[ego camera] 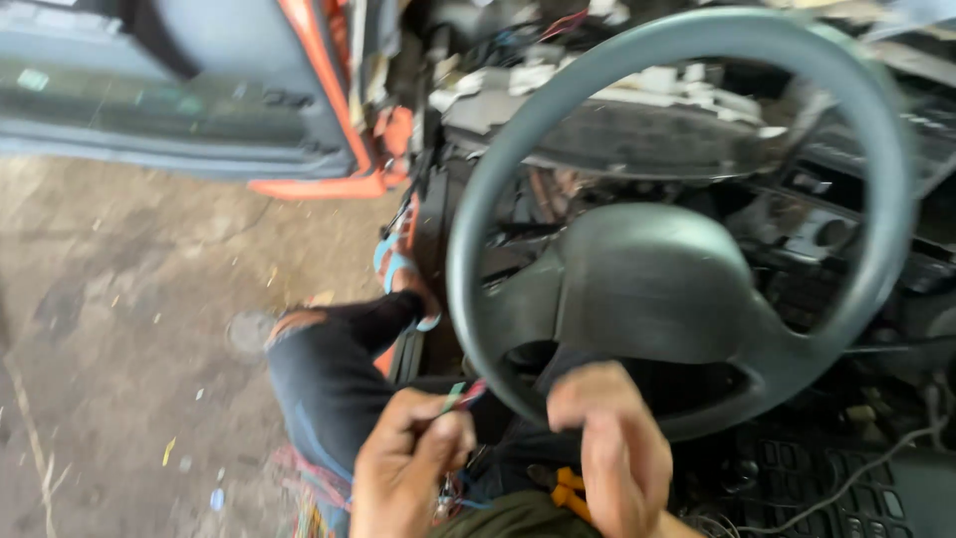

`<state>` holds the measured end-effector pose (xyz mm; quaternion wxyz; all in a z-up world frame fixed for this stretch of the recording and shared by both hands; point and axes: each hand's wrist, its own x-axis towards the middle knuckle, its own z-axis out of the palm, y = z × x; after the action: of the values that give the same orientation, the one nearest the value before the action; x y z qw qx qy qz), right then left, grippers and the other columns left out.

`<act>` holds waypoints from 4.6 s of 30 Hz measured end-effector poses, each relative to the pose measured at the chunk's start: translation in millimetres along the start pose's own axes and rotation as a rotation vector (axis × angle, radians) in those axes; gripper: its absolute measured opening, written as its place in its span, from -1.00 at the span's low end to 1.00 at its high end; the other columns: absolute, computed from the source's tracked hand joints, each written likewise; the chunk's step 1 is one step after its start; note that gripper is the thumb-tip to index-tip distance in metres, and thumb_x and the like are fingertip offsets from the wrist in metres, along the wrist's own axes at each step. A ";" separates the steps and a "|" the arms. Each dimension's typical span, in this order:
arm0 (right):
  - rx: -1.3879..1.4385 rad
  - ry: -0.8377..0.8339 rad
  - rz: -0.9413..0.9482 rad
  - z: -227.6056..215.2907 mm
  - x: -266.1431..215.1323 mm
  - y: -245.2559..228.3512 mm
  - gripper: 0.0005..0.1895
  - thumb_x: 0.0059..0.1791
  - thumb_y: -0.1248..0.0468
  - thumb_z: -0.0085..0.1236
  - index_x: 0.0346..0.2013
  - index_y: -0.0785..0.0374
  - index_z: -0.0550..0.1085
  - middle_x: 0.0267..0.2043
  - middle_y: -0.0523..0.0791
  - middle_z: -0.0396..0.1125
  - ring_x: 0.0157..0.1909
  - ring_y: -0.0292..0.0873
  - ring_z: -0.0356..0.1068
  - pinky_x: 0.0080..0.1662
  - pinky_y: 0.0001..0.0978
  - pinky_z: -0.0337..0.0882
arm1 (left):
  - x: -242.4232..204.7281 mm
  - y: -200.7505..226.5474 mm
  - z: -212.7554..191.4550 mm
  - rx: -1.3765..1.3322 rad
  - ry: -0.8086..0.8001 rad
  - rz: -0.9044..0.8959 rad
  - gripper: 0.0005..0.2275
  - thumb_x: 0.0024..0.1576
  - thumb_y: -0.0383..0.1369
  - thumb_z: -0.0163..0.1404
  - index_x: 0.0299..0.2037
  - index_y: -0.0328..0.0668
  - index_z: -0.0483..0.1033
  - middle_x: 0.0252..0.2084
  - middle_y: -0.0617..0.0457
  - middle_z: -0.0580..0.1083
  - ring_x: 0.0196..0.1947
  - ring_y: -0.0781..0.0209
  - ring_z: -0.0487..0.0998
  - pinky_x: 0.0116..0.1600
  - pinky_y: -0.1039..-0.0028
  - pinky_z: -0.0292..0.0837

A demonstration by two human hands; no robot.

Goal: The person pulls a red wire through the dashboard of a vehicle and uses pliers to cut and strip the ends. They then twist the exposed ends of the red, blue, and green wires together by hand.

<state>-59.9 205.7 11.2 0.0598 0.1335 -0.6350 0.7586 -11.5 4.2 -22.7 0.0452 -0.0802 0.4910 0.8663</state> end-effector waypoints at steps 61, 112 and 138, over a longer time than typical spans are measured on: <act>0.193 -0.060 0.476 15.4 25.4 15.6 -0.90 0.02 0.55 0.09 -0.20 0.50 0.53 0.12 0.16 0.38 0.03 -0.01 0.47 -0.09 -0.29 0.54 | 13.2 3.1 42.8 -0.433 0.062 -0.285 -0.83 0.39 -0.38 -0.14 -0.09 -0.36 0.45 -0.35 -0.02 0.48 -0.47 0.43 0.25 -0.33 0.62 0.19; -0.001 -0.227 0.386 4.2 32.2 16.2 -0.89 0.01 0.51 0.13 -0.17 0.45 0.53 0.16 0.13 0.38 0.11 -0.04 0.47 0.11 -0.22 0.53 | 9.1 -8.0 46.1 -0.101 0.099 -0.173 -0.80 0.36 -0.34 -0.08 -0.02 -0.36 0.49 -0.32 0.10 0.49 -0.36 0.47 0.37 -0.24 0.64 0.32; 0.154 -0.121 0.403 11.2 29.3 21.8 -0.85 0.04 0.40 0.16 -0.18 0.49 0.52 0.16 0.08 0.35 0.10 -0.14 0.43 0.06 -0.29 0.50 | 24.6 20.1 32.2 0.002 0.003 -0.189 -0.89 0.27 -0.46 0.01 -0.08 -0.34 0.50 -0.38 0.06 0.52 -0.48 0.40 0.48 -0.37 0.57 0.42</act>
<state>-92.2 188.4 0.5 -0.1415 0.0535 -0.5915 0.7920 -41.9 21.5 6.0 0.1263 -0.1273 0.4821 0.8575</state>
